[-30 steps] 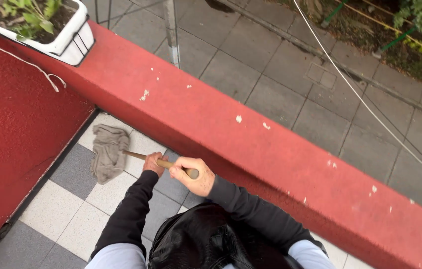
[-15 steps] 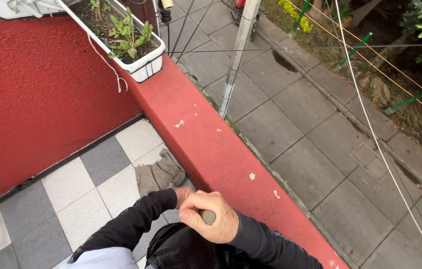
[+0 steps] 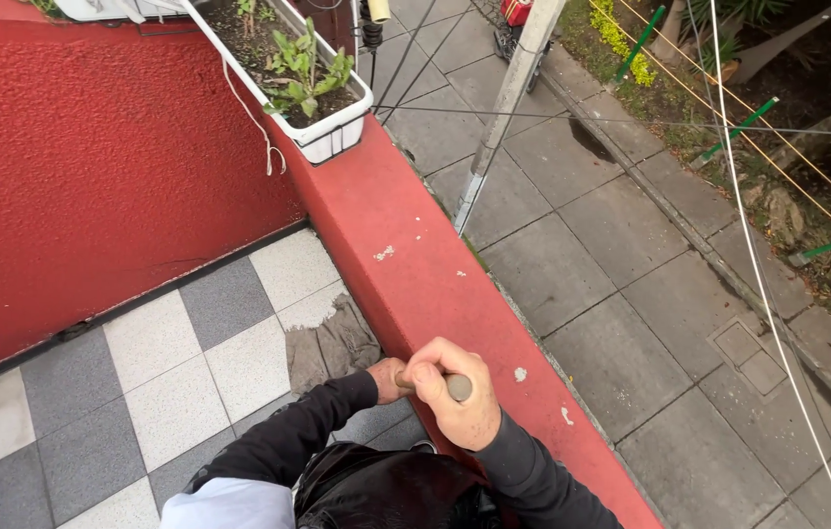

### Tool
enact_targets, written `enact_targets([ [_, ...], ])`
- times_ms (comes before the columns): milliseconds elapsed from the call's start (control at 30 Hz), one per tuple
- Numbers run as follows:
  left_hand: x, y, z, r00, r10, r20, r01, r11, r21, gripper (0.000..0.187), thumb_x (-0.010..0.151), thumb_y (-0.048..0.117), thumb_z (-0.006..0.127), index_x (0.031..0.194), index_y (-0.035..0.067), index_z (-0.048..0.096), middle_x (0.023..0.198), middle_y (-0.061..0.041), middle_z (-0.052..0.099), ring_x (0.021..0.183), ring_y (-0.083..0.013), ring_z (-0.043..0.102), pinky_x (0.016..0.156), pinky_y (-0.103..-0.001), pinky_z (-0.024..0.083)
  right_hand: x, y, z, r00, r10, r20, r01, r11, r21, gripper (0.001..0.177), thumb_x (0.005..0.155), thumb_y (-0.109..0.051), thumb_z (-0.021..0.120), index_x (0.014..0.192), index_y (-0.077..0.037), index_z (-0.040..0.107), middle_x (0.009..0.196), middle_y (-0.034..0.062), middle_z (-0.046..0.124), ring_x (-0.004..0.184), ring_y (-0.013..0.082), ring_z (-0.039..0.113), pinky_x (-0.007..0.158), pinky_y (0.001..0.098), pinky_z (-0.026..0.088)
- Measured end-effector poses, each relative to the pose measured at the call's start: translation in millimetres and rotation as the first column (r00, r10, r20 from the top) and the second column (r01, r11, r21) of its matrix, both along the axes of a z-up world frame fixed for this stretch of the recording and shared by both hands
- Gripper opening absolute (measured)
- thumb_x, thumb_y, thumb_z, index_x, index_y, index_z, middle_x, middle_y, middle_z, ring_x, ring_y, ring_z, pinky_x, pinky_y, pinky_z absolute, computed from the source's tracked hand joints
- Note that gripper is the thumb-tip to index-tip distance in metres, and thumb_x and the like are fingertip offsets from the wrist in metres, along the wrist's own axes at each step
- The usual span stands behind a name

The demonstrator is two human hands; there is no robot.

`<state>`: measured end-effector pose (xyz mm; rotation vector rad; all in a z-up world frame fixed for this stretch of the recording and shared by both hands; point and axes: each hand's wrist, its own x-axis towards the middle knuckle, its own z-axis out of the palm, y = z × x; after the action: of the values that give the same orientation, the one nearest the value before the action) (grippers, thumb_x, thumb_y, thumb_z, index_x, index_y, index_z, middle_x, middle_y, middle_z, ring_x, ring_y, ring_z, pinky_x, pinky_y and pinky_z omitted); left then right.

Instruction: The person is mopping a checkered tiled floor on a balcony, moving around plants and a bicycle.

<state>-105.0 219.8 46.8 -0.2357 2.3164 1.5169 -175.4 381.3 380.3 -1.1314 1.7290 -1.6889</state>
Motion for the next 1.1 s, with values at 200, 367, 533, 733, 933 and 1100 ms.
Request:
enact_targets([
  [200,-4.0,-5.3,6.9,0.998,0.011,-0.062,-0.014,0.999,-0.039,0.047,0.090,0.054,0.069,0.065,0.017,0.054,0.063,0.004,0.052,0.058,-0.0108,0.046,0.055,-0.035,0.041,8.6,-9.8,5.9,0.996,-0.084,0.011,0.084,0.996,-0.010,0.037,0.099,-0.039,0.057,0.077,-0.009,0.062,0.059,-0.0016,0.055,0.053,0.0089,0.046,0.050,0.0268,0.041],
  [367,-3.8,-12.6,11.3,0.999,-0.014,-0.049,0.012,0.999,-0.042,0.040,0.091,0.053,0.069,0.072,0.019,0.064,0.068,0.005,0.059,0.063,-0.0114,0.053,0.060,-0.034,0.045,20.3,-24.9,7.8,0.995,-0.091,0.037,0.095,0.986,-0.134,0.036,0.102,-0.031,0.053,0.075,-0.006,0.057,0.056,0.0003,0.046,0.050,0.0095,0.038,0.048,0.0264,0.034],
  [533,4.1,-24.3,-1.4,0.993,-0.114,-0.040,0.112,0.992,-0.053,0.026,0.089,0.047,0.073,0.092,0.021,0.075,0.085,0.003,0.072,0.079,-0.0153,0.066,0.072,-0.034,0.051,42.8,-39.7,5.5,0.991,-0.070,0.117,0.099,0.960,-0.261,0.027,0.102,-0.019,0.053,0.081,-0.003,0.056,0.054,0.0019,0.038,0.051,0.0120,0.035,0.047,0.0264,0.029],
  [733,28.7,-42.4,-7.2,0.982,-0.186,-0.039,0.186,0.982,-0.013,0.032,0.091,0.049,0.069,0.071,0.027,0.057,0.066,0.008,0.054,0.067,-0.0154,0.054,0.075,-0.034,0.045,84.3,-63.5,3.9,0.951,-0.211,0.224,0.274,0.913,-0.303,0.025,0.090,0.012,0.041,0.074,0.001,0.058,0.051,0.0001,0.031,0.049,0.0129,0.032,0.048,0.0283,0.027],
  [933,57.1,-68.1,-35.0,0.970,-0.231,-0.079,0.233,0.972,0.018,0.031,0.093,0.044,0.067,0.071,0.025,0.053,0.065,0.006,0.051,0.065,-0.0194,0.055,0.063,-0.038,0.044,44.3,-35.1,-129.5,0.986,-0.143,0.090,0.166,0.917,-0.364,0.021,0.103,-0.009,0.049,0.089,0.000,0.062,0.057,0.0057,0.047,0.059,0.0212,0.046,0.057,0.0299,0.038],
  [1100,67.5,-72.9,-27.4,0.932,-0.360,-0.031,0.358,0.932,-0.053,0.034,0.090,0.054,0.062,0.072,0.025,0.059,0.072,0.004,0.060,0.073,-0.0249,0.063,0.066,-0.043,0.049,-44.2,115.5,-302.5,0.996,0.056,0.066,-0.086,0.722,0.687,0.032,0.092,0.002,0.043,0.079,-0.001,0.072,0.075,-0.0006,0.064,0.060,0.0034,0.065,0.054,0.0163,0.054],
])
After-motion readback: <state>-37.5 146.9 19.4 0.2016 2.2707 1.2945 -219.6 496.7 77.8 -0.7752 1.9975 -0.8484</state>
